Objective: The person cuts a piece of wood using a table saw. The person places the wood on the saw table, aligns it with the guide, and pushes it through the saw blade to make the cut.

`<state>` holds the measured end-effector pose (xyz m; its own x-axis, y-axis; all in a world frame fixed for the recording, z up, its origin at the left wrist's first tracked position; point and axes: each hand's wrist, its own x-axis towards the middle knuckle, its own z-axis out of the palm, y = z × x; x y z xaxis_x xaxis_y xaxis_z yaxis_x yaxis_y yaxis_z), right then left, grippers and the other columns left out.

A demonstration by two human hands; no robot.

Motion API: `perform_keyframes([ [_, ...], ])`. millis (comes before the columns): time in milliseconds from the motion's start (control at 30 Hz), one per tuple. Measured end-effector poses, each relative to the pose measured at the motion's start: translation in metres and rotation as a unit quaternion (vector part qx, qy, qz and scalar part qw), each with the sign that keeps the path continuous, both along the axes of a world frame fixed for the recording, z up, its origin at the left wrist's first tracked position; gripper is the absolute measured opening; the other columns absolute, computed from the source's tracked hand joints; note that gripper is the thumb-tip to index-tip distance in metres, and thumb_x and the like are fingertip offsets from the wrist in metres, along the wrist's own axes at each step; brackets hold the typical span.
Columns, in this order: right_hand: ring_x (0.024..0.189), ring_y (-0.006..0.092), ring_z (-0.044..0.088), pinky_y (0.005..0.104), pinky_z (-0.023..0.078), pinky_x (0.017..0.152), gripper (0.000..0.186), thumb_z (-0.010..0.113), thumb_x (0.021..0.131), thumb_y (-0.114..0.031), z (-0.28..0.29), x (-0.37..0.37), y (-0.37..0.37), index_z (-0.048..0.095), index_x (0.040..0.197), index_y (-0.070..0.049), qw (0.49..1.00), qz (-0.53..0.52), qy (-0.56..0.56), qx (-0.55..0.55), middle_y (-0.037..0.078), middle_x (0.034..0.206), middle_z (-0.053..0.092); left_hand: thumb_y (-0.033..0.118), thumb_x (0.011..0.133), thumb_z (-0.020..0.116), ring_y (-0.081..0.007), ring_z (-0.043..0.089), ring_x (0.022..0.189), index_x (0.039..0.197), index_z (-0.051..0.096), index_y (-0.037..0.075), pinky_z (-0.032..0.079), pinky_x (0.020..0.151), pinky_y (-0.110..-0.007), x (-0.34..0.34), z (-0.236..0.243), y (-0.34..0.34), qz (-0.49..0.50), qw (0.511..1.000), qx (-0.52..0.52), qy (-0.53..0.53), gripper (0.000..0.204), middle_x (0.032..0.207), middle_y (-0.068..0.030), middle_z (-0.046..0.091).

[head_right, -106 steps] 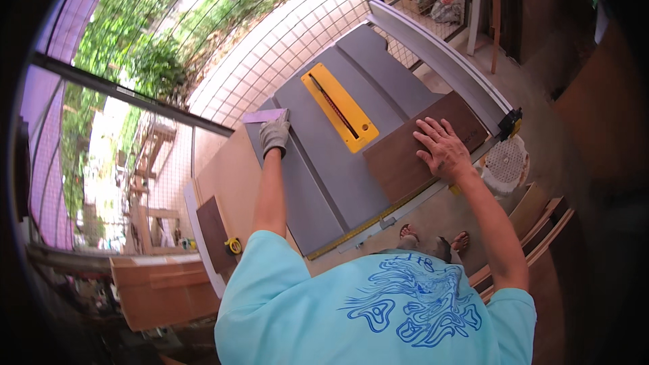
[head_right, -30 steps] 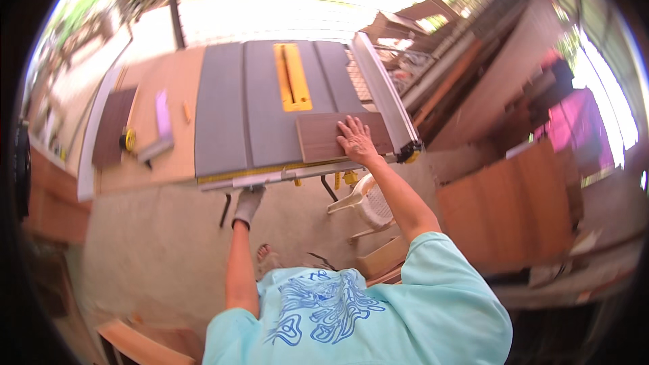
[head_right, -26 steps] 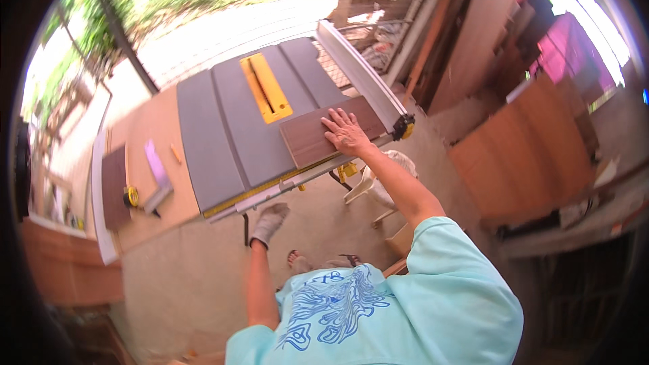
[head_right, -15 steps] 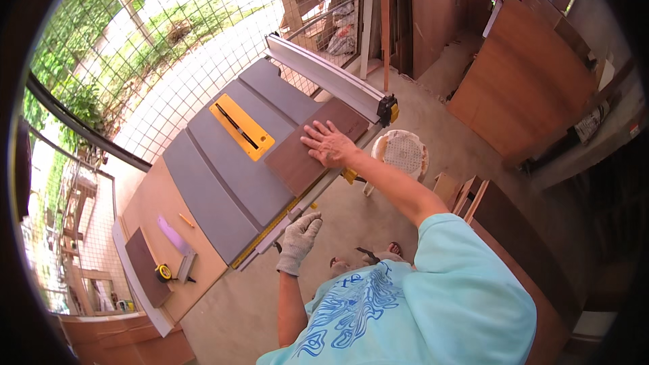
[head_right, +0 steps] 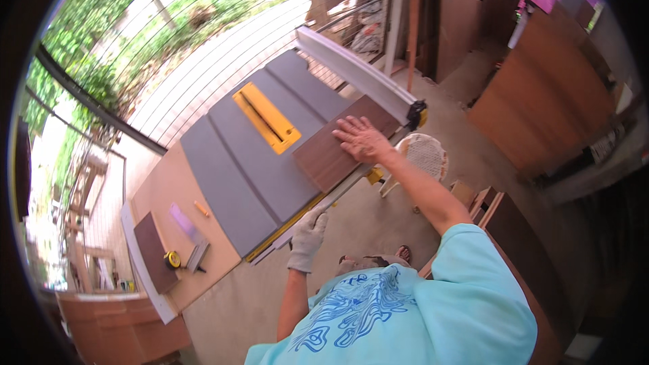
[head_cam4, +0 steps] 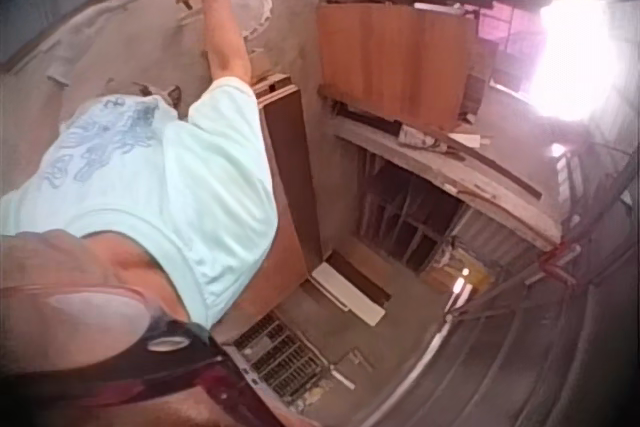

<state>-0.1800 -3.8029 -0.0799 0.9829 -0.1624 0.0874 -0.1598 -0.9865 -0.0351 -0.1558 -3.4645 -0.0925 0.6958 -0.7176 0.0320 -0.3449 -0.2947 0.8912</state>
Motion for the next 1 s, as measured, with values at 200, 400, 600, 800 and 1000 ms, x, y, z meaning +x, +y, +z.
perform_keyframes([
  [200, 0.160, 0.0312, 0.023, 0.0538, 0.017, 0.129, 0.054, 0.042, 0.110, -0.043, -0.012, -0.008, -0.019, 0.045, 0.159, -0.020, 1.000, 0.015, -0.006, -0.012, 0.008, 0.172, 0.031, 0.015, 0.094, 0.069, -0.0306, 0.068, 0.113, 0.125, 0.068, 0.007, 0.054, 0.098, -0.043, 0.004, 0.032, -0.044, 0.058, 0.962, 0.028, -0.266, 0.032, 0.122, -0.0102, 0.072],
  [400, 0.159, 0.0324, 0.025, 0.0538, 0.019, 0.128, 0.055, 0.044, 0.110, -0.044, -0.007, 0.007, -0.017, 0.048, 0.158, -0.019, 0.998, 0.063, -0.010, -0.012, 0.009, 0.171, 0.032, 0.022, 0.093, 0.056, -0.0320, 0.048, 0.145, 0.141, 0.063, 0.009, 0.031, 0.125, -0.053, 0.011, -0.019, -0.104, -0.048, 0.908, 0.111, -0.402, 0.050, 0.152, -0.0120, 0.057],
  [600, 0.157, 0.0343, 0.029, 0.0549, 0.021, 0.127, 0.053, 0.047, 0.108, -0.042, -0.008, 0.034, -0.027, 0.053, 0.154, -0.017, 0.998, 0.062, -0.031, -0.003, 0.011, 0.169, 0.035, 0.022, 0.097, 0.052, -0.0321, 0.046, 0.148, 0.146, 0.059, 0.008, 0.027, 0.127, -0.054, 0.033, -0.020, -0.143, 0.011, 0.917, 0.138, -0.375, 0.052, 0.156, -0.0133, 0.054],
  [800, 0.155, 0.0358, 0.032, 0.0576, 0.022, 0.126, 0.050, 0.055, 0.105, -0.037, 0.003, 0.093, -0.041, 0.058, 0.149, -0.015, 0.994, 0.081, -0.058, 0.048, 0.012, 0.167, 0.039, 0.013, 0.088, 0.062, -0.0316, 0.053, 0.142, 0.137, 0.068, 0.011, 0.034, 0.122, -0.057, 0.077, 0.001, -0.163, 0.073, 0.911, 0.146, -0.378, 0.049, 0.147, -0.0103, 0.063],
  [1000, 0.155, 0.0385, 0.031, 0.0592, 0.022, 0.125, 0.049, 0.062, 0.102, -0.036, 0.004, 0.131, -0.053, 0.062, 0.146, -0.014, 0.990, 0.078, -0.063, 0.096, 0.014, 0.166, 0.039, 0.019, 0.091, 0.058, -0.0321, 0.049, 0.146, 0.140, 0.067, 0.011, 0.033, 0.123, -0.058, 0.096, 0.001, -0.186, 0.121, 0.897, 0.222, -0.361, 0.050, 0.152, -0.0083, 0.059],
])
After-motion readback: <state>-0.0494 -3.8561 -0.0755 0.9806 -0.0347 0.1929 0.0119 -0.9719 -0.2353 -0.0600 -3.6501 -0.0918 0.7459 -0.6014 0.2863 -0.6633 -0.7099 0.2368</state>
